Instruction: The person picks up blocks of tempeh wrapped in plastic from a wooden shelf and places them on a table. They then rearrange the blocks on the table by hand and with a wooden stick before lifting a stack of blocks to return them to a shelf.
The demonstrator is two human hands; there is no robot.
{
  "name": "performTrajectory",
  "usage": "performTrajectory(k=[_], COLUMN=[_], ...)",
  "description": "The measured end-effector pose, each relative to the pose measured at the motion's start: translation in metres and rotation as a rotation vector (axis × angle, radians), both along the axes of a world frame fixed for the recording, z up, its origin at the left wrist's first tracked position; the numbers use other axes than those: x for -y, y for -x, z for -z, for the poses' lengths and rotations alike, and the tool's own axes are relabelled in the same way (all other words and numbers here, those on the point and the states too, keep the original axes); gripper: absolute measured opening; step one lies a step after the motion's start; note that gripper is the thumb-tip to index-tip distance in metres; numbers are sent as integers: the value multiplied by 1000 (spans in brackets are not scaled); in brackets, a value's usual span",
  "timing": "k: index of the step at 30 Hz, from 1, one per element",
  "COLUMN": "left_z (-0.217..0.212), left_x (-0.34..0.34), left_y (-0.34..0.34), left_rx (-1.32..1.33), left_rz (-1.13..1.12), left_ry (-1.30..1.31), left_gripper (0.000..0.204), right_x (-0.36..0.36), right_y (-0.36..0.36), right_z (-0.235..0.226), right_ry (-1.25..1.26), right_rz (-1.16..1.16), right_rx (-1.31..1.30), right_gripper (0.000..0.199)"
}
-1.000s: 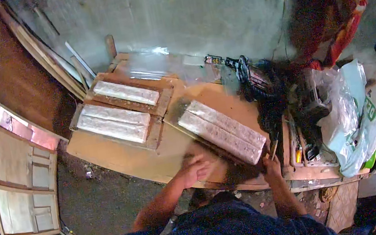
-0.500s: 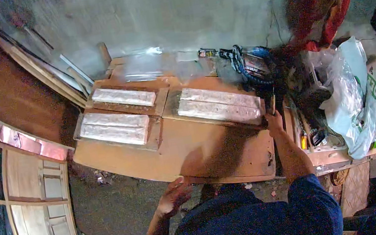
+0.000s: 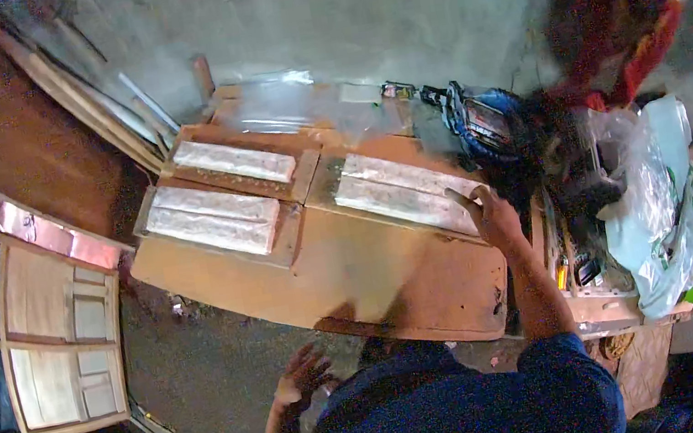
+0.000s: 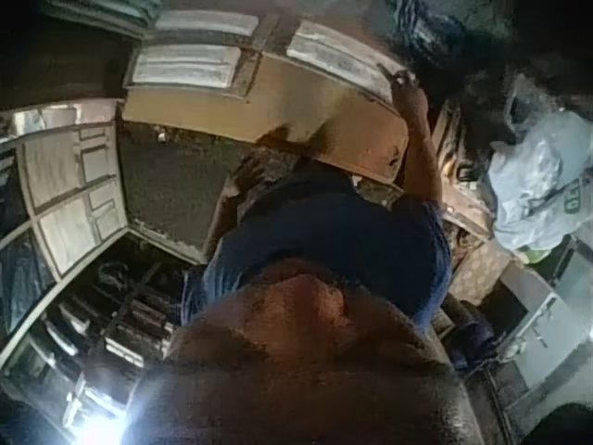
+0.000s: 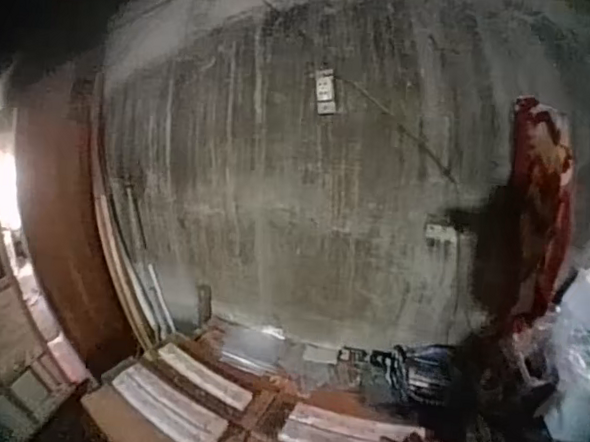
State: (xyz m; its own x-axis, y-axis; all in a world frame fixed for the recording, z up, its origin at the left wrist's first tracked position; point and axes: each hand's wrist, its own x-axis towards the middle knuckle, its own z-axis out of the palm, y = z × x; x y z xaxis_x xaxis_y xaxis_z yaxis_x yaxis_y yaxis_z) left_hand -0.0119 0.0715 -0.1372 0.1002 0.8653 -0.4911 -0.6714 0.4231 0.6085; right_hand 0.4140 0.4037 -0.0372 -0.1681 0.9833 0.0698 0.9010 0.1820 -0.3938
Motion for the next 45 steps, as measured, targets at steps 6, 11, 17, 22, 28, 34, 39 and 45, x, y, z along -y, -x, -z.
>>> performTrajectory(k=[6,11,17,22,28,34,39,45], left_z=[-4,15,78,94,126,80,52,84], left_x=[33,42,31,-43,42,141,202,248], left_y=[-5,-67,-136,-170,-175,-174,-185,-184], left_rx=[-544,-161,-806,-157,-417,-193,-69,-34], left_rz=[180,-151,-160,-599,-796,-1082,-1264,-1382], left_ry=[-162,121,-308,188,165,257,267,304], left_gripper=[58,57,58,53,55,54,61,65], right_x=[-52,-148,-215,-240,-158,-2,100,186], right_y=[40,-16,-33,67,208,309,362,451], right_z=[-27,33,11,-16,15,4,0,-10], right_ry=[-235,-277,-451,-331,-363,-84,-36,68], right_rz=[-167,-236,-191,-313,-929,-1159,-1409,-1629], right_rx=[253,600,626,201,-86,-216,-132,-208], right_gripper=[23,24,41,35,32,34,38,31])
